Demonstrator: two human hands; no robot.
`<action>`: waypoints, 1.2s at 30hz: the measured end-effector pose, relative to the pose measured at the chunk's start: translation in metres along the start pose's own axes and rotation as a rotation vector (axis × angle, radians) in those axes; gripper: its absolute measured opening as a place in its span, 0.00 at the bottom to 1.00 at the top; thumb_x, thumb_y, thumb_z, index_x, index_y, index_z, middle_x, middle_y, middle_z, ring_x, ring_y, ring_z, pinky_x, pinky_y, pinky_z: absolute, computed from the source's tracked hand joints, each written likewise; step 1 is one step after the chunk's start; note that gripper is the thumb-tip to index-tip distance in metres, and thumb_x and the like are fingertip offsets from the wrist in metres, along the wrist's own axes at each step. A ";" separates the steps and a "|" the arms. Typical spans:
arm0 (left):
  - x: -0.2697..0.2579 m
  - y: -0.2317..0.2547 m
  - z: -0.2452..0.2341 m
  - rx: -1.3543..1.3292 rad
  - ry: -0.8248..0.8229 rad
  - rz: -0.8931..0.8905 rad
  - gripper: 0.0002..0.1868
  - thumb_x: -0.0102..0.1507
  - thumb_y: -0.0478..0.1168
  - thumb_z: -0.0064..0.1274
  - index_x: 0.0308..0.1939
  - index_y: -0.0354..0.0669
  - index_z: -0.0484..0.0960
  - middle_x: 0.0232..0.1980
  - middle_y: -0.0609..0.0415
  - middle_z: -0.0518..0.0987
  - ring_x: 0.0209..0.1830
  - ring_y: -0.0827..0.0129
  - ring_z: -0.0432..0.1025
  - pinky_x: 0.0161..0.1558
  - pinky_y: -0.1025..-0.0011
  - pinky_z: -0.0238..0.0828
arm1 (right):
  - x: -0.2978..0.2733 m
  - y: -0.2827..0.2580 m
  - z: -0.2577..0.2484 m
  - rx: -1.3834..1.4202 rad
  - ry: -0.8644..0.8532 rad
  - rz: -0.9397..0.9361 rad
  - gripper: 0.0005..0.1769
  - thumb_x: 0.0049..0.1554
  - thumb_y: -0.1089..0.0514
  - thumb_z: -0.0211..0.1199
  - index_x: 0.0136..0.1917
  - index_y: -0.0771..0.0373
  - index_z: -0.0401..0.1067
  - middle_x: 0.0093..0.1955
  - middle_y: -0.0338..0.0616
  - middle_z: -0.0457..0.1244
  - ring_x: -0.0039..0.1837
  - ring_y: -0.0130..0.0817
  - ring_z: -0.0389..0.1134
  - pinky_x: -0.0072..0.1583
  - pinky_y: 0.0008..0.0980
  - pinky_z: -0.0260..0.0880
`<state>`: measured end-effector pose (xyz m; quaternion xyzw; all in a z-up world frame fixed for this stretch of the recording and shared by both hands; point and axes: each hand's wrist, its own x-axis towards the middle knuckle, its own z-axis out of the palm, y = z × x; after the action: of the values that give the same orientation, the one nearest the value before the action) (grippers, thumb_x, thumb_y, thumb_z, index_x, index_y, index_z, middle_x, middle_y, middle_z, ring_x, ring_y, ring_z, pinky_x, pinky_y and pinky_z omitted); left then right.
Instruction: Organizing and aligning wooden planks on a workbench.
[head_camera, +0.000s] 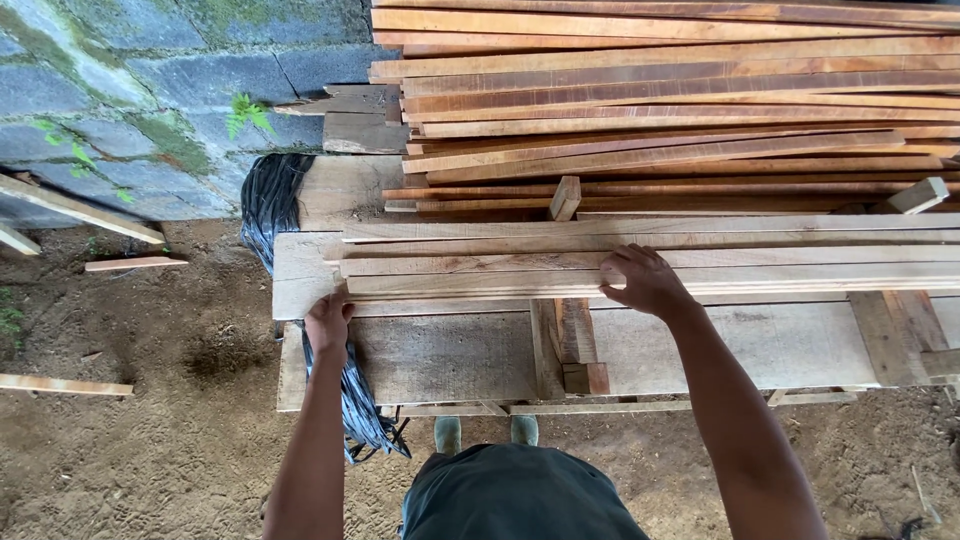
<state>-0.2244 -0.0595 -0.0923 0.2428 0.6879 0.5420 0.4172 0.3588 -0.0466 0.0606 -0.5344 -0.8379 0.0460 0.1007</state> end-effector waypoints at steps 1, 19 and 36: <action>-0.003 0.003 0.000 0.000 0.000 0.000 0.20 0.67 0.54 0.63 0.49 0.42 0.86 0.42 0.44 0.83 0.44 0.62 0.81 0.51 0.68 0.83 | 0.001 0.000 0.002 0.000 0.000 0.000 0.19 0.44 0.47 0.74 0.49 0.50 0.76 0.45 0.36 0.65 0.54 0.37 0.68 0.57 0.38 0.69; -0.004 -0.002 -0.001 -0.097 0.060 -0.029 0.20 0.69 0.51 0.60 0.50 0.37 0.84 0.45 0.40 0.83 0.42 0.58 0.82 0.50 0.69 0.83 | 0.009 0.002 0.021 0.004 -0.029 0.049 0.19 0.46 0.41 0.70 0.44 0.55 0.74 0.42 0.40 0.63 0.52 0.40 0.70 0.55 0.40 0.68; -0.011 0.025 -0.001 -0.108 -0.019 -0.001 0.18 0.74 0.46 0.50 0.65 0.43 0.78 0.57 0.39 0.79 0.50 0.58 0.77 0.56 0.61 0.82 | 0.019 -0.012 0.031 0.029 -0.065 0.055 0.24 0.45 0.39 0.70 0.45 0.57 0.72 0.42 0.42 0.62 0.50 0.43 0.70 0.56 0.43 0.67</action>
<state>-0.2228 -0.0611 -0.0649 0.2249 0.6537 0.5757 0.4366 0.3332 -0.0334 0.0347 -0.5538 -0.8251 0.0782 0.0800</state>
